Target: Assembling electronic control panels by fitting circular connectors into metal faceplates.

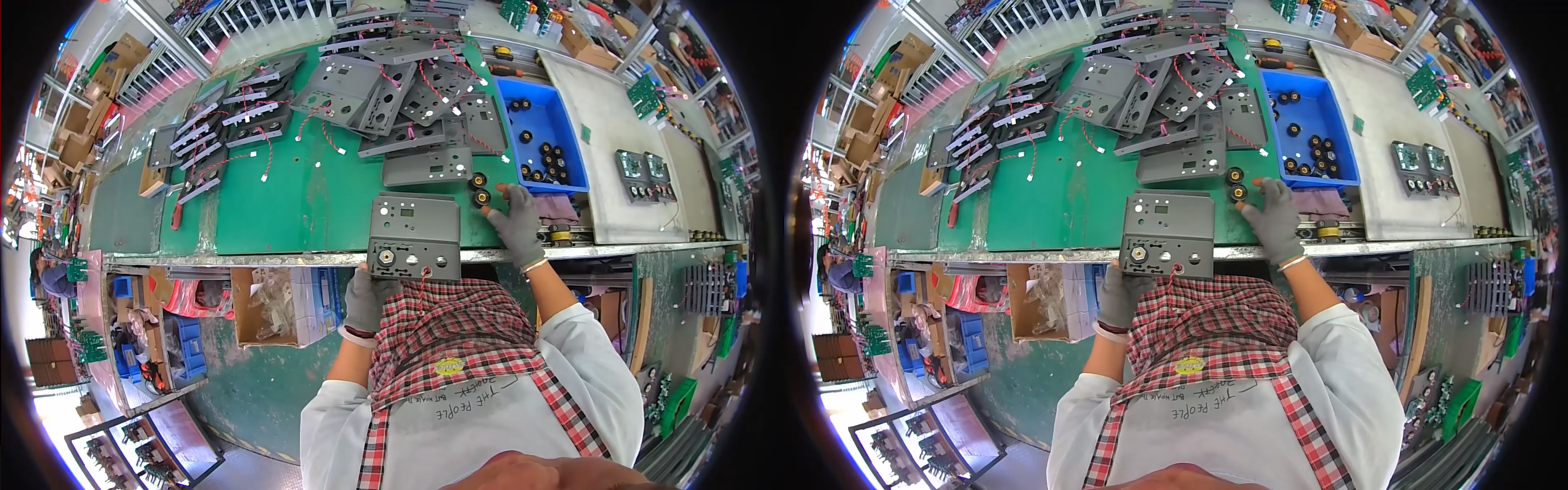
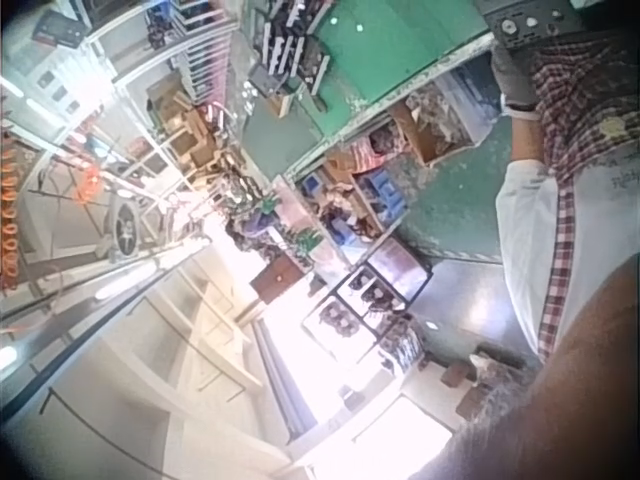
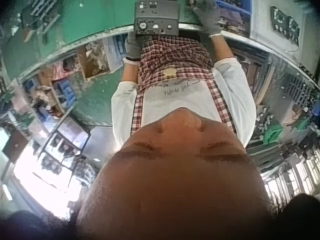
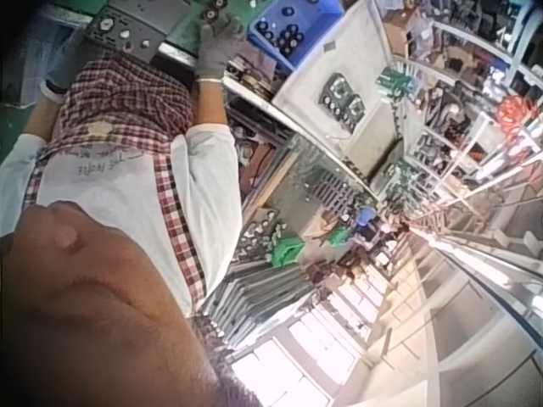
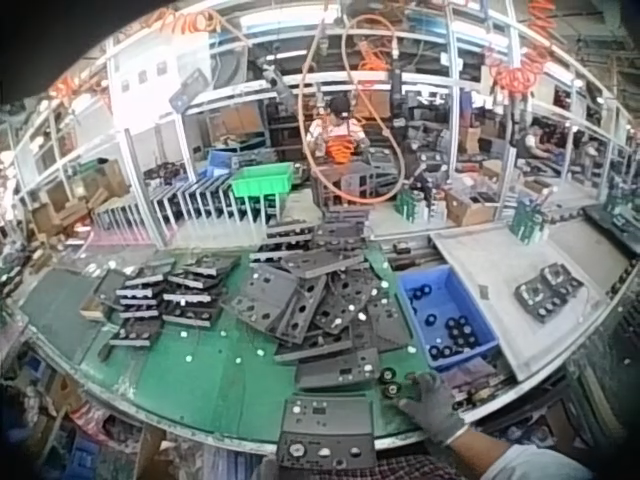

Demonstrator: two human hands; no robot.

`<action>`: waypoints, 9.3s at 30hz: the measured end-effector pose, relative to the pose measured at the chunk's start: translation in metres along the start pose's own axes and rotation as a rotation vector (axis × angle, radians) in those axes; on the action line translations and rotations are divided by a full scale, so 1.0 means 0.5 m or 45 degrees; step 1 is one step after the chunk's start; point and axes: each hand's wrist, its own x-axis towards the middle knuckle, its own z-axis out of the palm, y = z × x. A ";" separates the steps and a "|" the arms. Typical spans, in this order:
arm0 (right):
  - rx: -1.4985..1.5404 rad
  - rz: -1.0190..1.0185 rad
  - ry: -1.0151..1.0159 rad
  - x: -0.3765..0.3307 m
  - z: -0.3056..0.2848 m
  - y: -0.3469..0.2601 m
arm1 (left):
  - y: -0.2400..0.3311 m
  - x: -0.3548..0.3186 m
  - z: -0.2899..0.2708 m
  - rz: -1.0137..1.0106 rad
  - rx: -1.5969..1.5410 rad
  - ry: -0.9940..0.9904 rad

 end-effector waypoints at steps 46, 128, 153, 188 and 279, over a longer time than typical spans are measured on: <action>0.383 -0.869 -0.511 -0.064 -0.001 -0.171 | 0.014 -0.071 0.146 -0.133 -0.402 -0.428; 1.567 0.913 -1.166 -0.056 0.068 -0.124 | -0.078 0.001 0.050 -0.128 -0.469 -0.578; -0.373 -1.048 -1.226 -0.018 0.054 -0.163 | -0.132 0.027 0.021 -0.098 -0.549 -0.500; -0.532 -0.440 -1.347 -0.014 0.070 -0.180 | -0.099 0.007 0.053 -0.162 -0.517 -0.379; 0.242 -0.753 -0.529 0.044 0.103 -0.088 | -0.108 -0.040 0.023 -0.481 0.265 -0.458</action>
